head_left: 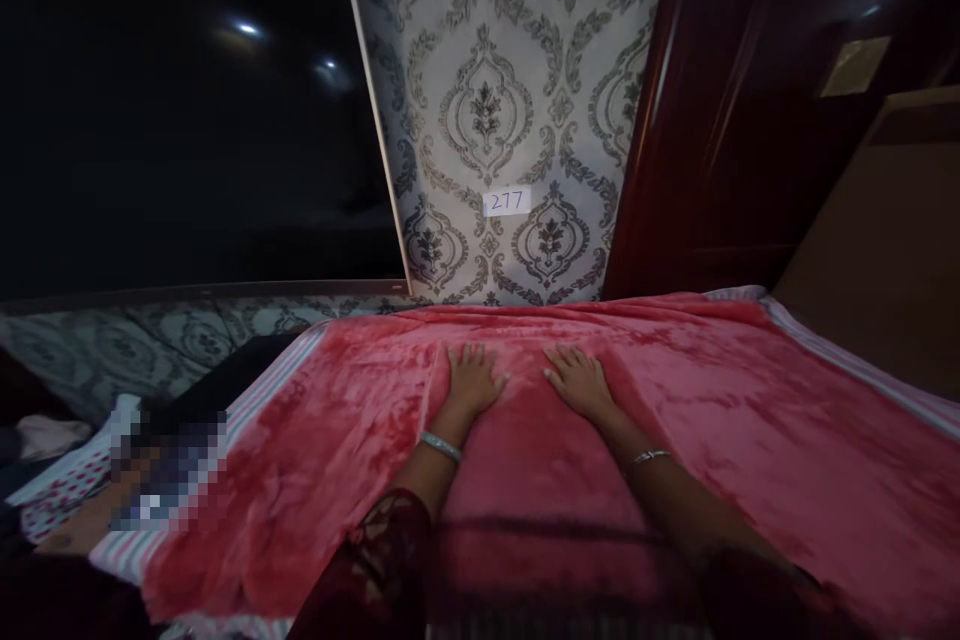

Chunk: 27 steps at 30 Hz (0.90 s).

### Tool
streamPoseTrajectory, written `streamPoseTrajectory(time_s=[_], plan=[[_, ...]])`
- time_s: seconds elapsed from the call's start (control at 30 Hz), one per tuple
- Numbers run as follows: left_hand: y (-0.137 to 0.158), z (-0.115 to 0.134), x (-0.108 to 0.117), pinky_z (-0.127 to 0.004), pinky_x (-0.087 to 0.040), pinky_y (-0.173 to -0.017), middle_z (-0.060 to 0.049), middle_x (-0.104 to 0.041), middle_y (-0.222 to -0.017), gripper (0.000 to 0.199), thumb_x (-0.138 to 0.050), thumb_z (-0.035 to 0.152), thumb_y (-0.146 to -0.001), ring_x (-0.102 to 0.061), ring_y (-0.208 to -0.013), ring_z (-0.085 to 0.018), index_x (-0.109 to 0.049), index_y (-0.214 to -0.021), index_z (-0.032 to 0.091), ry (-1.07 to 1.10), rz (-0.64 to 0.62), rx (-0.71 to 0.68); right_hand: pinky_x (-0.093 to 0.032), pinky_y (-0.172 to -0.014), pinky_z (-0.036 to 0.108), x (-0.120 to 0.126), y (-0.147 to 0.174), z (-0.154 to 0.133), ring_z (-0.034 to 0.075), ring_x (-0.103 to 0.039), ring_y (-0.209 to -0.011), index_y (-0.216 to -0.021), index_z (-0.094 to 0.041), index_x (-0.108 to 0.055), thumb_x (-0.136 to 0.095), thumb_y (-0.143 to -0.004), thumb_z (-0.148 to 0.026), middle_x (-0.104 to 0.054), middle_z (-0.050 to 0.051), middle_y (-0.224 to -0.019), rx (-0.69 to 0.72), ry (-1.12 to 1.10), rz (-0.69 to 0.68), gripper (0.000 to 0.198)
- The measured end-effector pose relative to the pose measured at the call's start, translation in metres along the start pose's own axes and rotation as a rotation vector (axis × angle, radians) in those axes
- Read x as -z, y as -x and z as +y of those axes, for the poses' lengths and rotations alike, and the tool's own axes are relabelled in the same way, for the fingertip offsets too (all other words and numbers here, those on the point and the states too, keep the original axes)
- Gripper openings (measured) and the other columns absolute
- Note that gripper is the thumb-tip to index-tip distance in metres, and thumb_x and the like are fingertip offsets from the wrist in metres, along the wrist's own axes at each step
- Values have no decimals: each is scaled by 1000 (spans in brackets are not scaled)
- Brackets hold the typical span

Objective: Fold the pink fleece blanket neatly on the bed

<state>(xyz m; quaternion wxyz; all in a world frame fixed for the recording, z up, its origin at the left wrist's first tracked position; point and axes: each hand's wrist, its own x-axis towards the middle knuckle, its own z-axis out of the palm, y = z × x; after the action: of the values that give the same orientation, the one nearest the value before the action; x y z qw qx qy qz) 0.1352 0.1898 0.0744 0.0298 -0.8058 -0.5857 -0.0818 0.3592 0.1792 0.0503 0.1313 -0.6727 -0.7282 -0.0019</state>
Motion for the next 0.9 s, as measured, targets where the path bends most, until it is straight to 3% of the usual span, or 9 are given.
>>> streamPoseTrajectory(time_s=[0.1,0.2,0.3,0.37,0.47,0.63,0.77,0.9], plan=[[13,-28,12,-69,-8,-118,-14,-30,-163,66,-36,57,-97,-20,-151,-38,-41,-152,21,-35,-29,89,-21,-116,63,4,0,14,32,-31,-147,-152,-26,-42,-35,-100,-44,-36,10,-160,-3,13,-48,56],[26,-53,17,-65,-23,-116,-12,-22,-166,66,-35,57,-97,-23,-151,-36,-35,-155,25,43,-85,161,-22,-114,67,2,11,39,35,-27,-148,-152,-26,-43,-36,-99,-47,-34,11,-161,-70,13,-41,57],[33,-63,12,-57,-38,-110,-12,-13,-168,65,-31,53,-99,-29,-149,-33,-29,-157,25,139,-103,194,-33,-109,67,-5,28,66,37,-30,-147,-153,-29,-40,-35,-99,-50,-27,7,-164,-173,-66,-5,59],[33,-65,7,-59,-37,-110,-14,-13,-167,64,-31,52,-99,-29,-149,-33,-31,-156,23,180,-77,206,-38,-110,59,-9,37,79,34,-37,-144,-154,-26,-39,-36,-99,-48,-24,8,-165,-194,-143,19,60],[30,-66,3,-58,-34,-113,-15,-16,-167,63,-35,51,-98,-29,-149,-33,-35,-154,22,242,-63,202,-36,-115,47,-9,46,91,29,-36,-145,-154,-18,-39,-39,-97,-43,-24,11,-165,-156,-255,23,62],[35,-75,15,-39,-33,-118,-16,-27,-164,61,-45,39,-96,-29,-149,-25,-41,-151,13,372,-54,183,-30,-120,42,-5,79,104,22,-35,-147,-157,-15,-32,-39,-95,-41,-35,10,-160,-160,-410,44,68],[68,-82,18,-35,-32,-119,-16,-41,-157,66,-50,37,-93,-37,-146,-24,-38,-152,10,552,-8,214,-31,-119,47,-7,123,111,24,-42,-143,-157,-21,-32,-44,-92,-45,-43,7,-156,-199,-646,132,70],[117,-81,8,-41,-42,-113,-12,-52,-149,70,-62,46,-87,-49,-138,-28,-43,-150,21,1017,155,369,-32,-119,47,-9,154,107,25,-40,-143,-156,-19,-36,-50,-88,-47,-43,9,-156,-231,-777,199,74]])
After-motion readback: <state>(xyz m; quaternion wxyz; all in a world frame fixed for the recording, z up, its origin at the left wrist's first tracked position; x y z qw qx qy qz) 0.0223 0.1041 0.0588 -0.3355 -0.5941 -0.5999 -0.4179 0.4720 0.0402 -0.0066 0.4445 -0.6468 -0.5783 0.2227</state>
